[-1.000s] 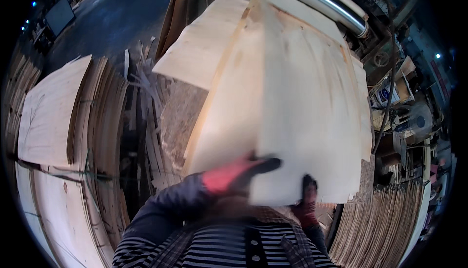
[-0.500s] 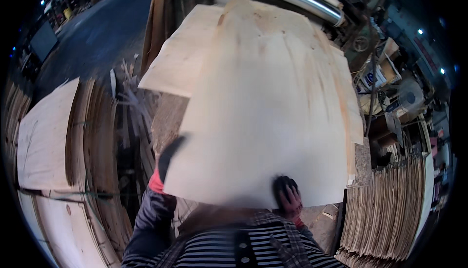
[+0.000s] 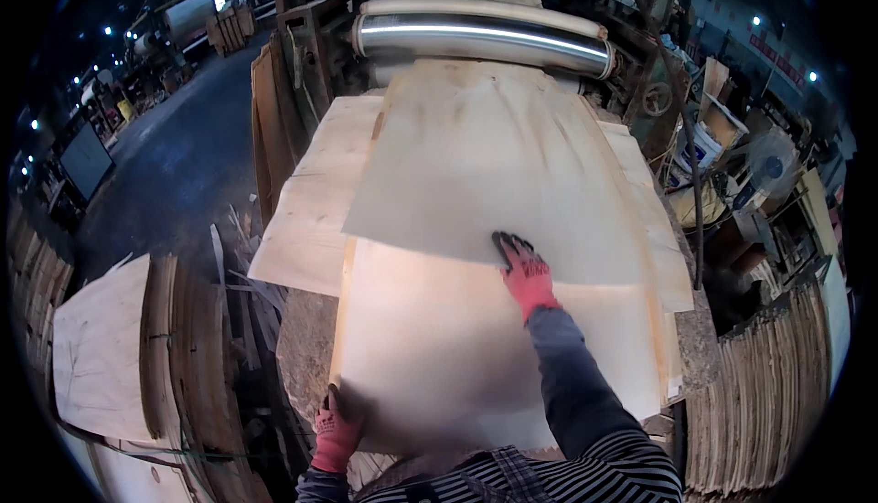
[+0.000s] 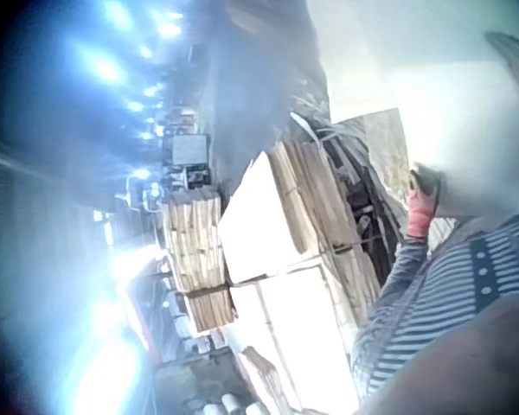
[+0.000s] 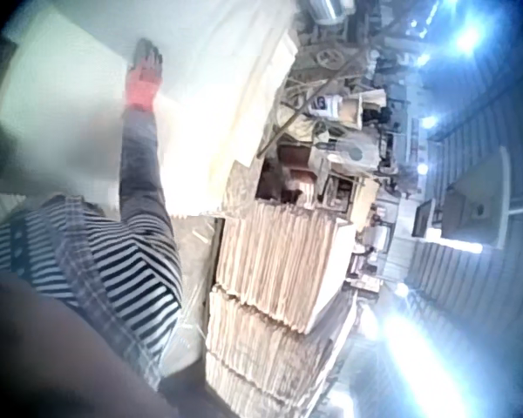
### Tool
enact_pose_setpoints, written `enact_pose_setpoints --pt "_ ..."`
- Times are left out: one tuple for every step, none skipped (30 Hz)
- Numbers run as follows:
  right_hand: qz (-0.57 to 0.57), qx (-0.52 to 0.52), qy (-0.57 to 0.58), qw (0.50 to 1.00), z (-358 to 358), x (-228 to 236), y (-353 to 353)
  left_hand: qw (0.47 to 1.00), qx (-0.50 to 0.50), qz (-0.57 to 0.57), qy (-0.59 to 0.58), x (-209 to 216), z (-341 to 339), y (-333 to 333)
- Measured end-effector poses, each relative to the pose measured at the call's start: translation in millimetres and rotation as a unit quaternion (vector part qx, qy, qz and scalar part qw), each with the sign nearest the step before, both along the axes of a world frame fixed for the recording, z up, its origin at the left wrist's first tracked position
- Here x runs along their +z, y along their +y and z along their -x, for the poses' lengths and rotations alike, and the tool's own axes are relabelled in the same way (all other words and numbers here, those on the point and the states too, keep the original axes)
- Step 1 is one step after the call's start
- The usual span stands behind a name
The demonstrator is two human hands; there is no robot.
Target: The person repeatedly picks up large wooden planks and feeds them through a roller machine in a workshop. They handle each plank one at a time, guiding it through the rollers and stacking the processed planks nearby.
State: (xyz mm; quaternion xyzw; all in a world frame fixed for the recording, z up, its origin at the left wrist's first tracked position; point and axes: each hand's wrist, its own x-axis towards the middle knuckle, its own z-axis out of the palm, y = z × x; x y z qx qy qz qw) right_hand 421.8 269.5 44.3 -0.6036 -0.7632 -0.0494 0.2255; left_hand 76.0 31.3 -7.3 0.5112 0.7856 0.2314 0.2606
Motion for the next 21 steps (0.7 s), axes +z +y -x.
enact_pose_setpoints --pt "0.03 -0.016 -0.003 0.999 -1.7 -3.3 24.9 0.998 0.013 -0.005 -0.057 -3.1 8.0 2.4" --pt "0.062 -0.033 -0.007 0.997 -4.2 -8.1 44.2 0.993 0.024 -0.008 -0.115 -9.9 17.7 1.0" --pt "0.036 -0.07 -0.015 0.997 -2.3 -19.3 60.4 0.968 0.026 -0.069 -0.24 -46.1 38.4 0.8" --pt "0.012 -0.117 -0.034 0.992 -12.1 -32.5 72.3 0.965 -0.006 -0.065 -0.254 -42.2 35.0 3.7" --pt "-0.014 -0.154 -0.054 0.986 -11.8 -35.4 77.6 0.961 -0.028 -0.066 -0.268 -29.8 32.9 6.3" --pt "-0.02 -0.12 -0.042 0.992 -12.4 -40.3 74.3 0.956 -0.054 -0.067 -0.282 -15.1 30.5 10.1" --pt "-0.028 -0.081 -0.031 0.996 -1.7 -33.4 65.6 0.946 -0.052 -0.04 -0.317 2.9 28.7 13.5" --pt "-0.035 -0.044 -0.024 0.998 5.1 -24.7 51.9 0.933 -0.051 -0.011 -0.355 24.0 24.5 17.7" --pt "0.014 0.004 -0.059 0.998 13.4 -15.5 28.4 0.919 -0.047 0.016 -0.392 42.4 22.1 19.2" --pt "0.035 0.036 -0.051 0.997 21.2 -16.0 2.3 0.902 -0.042 0.04 -0.427 51.4 21.6 17.3" --pt "0.055 0.063 -0.046 0.995 23.8 -16.3 -29.0 0.908 -0.02 0.049 -0.415 52.0 22.4 14.5" --pt "0.092 0.096 -0.024 0.991 26.3 -16.7 -63.8 0.895 -0.027 0.049 -0.442 59.6 18.5 12.5" --pt "0.13 0.129 -0.002 0.983 25.9 -18.5 -99.5 0.882 -0.034 0.049 -0.467 74.8 11.2 14.5" --pt "0.148 0.143 -0.011 0.978 18.9 -21.5 -136.1 0.866 -0.051 0.049 -0.494 84.6 5.2 16.9" --pt "0.165 0.158 -0.018 0.973 12.2 -23.2 -170.8 0.845 -0.035 0.1 -0.525 80.6 6.8 17.2" --pt "0.17 0.18 -0.079 0.965 8.1 -21.5 -202.8 0.834 -0.043 0.09 -0.542 84.6 6.4 16.4" --pt "0.176 0.203 -0.141 0.953 3.9 -21.5 -228.8 0.823 -0.05 0.079 -0.56 91.6 4.7 18.2" --pt "0.152 0.19 -0.201 0.949 -4.3 -32.5 -248.8 0.812 -0.06 0.071 -0.576 102.4 1.4 21.8" --pt "0.132 0.177 -0.259 0.94 -13.3 -47.5 -263.7 0.782 -0.048 0.058 -0.619 130.9 -13.5 20.5" --pt "0.113 0.163 -0.318 0.927 -20.0 -60.4 -277.0 0.753 -0.056 0.058 -0.653 148.2 -25.8 22.2" --pt "0.225 0.128 -0.139 0.956 -14.0 -31.0 -279.0 0.726 -0.058 0.057 -0.683 161.9 -36.3 20.3"
